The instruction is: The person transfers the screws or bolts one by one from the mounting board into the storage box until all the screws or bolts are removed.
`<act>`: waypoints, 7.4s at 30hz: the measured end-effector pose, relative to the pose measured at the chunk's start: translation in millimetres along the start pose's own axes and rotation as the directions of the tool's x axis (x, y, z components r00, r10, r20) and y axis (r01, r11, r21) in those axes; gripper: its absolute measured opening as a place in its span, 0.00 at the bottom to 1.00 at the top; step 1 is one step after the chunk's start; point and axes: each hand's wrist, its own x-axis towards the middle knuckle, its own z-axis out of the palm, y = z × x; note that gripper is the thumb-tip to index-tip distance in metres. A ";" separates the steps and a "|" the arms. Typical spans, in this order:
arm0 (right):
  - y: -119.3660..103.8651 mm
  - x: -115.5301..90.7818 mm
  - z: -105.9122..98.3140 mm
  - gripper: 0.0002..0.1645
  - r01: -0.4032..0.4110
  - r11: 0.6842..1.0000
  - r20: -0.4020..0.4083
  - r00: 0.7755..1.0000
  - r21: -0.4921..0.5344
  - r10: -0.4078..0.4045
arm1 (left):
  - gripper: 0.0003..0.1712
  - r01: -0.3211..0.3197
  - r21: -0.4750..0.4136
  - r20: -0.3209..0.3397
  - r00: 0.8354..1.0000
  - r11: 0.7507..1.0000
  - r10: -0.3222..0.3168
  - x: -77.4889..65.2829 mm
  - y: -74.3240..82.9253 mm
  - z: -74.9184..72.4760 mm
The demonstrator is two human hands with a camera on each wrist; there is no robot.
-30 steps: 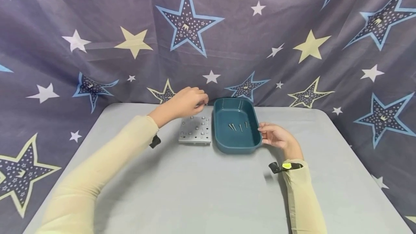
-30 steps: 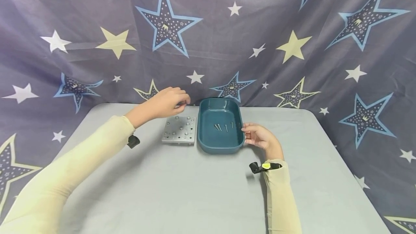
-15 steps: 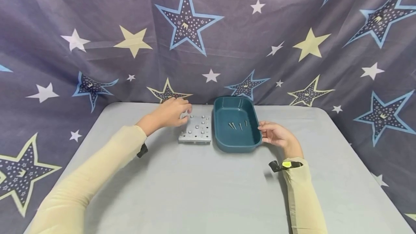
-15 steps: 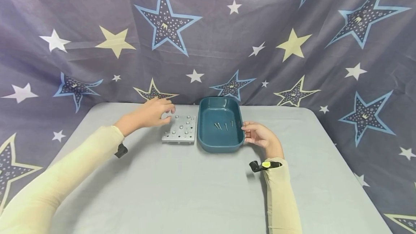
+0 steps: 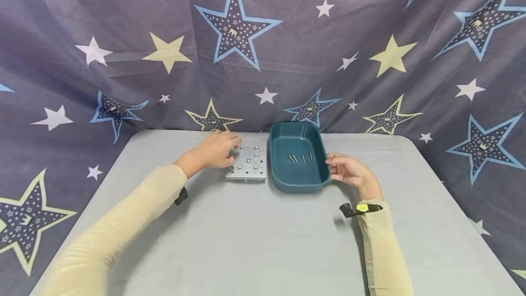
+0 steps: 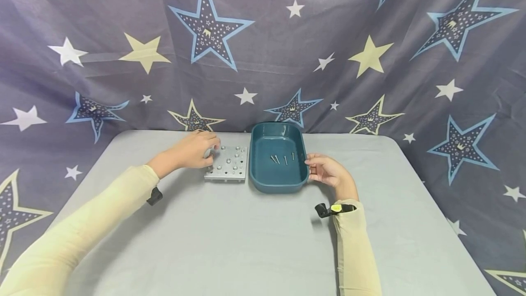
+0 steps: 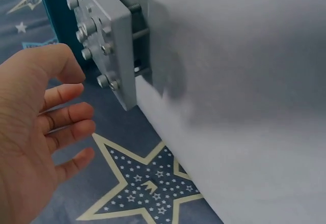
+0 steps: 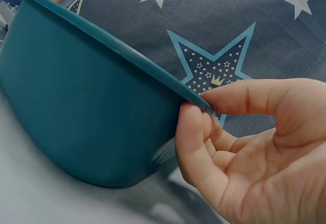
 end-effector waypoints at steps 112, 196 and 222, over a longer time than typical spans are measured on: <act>0.4 0.4 -0.9 0.19 -0.009 1.000 -0.011 1.000 0.001 0.009 | 0.05 0.057 0.008 0.074 0.996 0.998 -0.058 2.2 -17.5 36.8; 0.3 -3.0 -1.2 0.18 0.051 0.998 0.076 0.996 -0.022 -0.050 | 0.06 -0.015 -0.039 -0.046 0.999 0.999 0.013 -1.7 -15.4 30.0; 0.6 -0.4 0.6 0.18 0.014 1.000 0.000 1.000 0.016 -0.014 | 0.06 0.101 -0.187 0.074 0.993 0.977 -0.089 8.9 -7.8 -2.4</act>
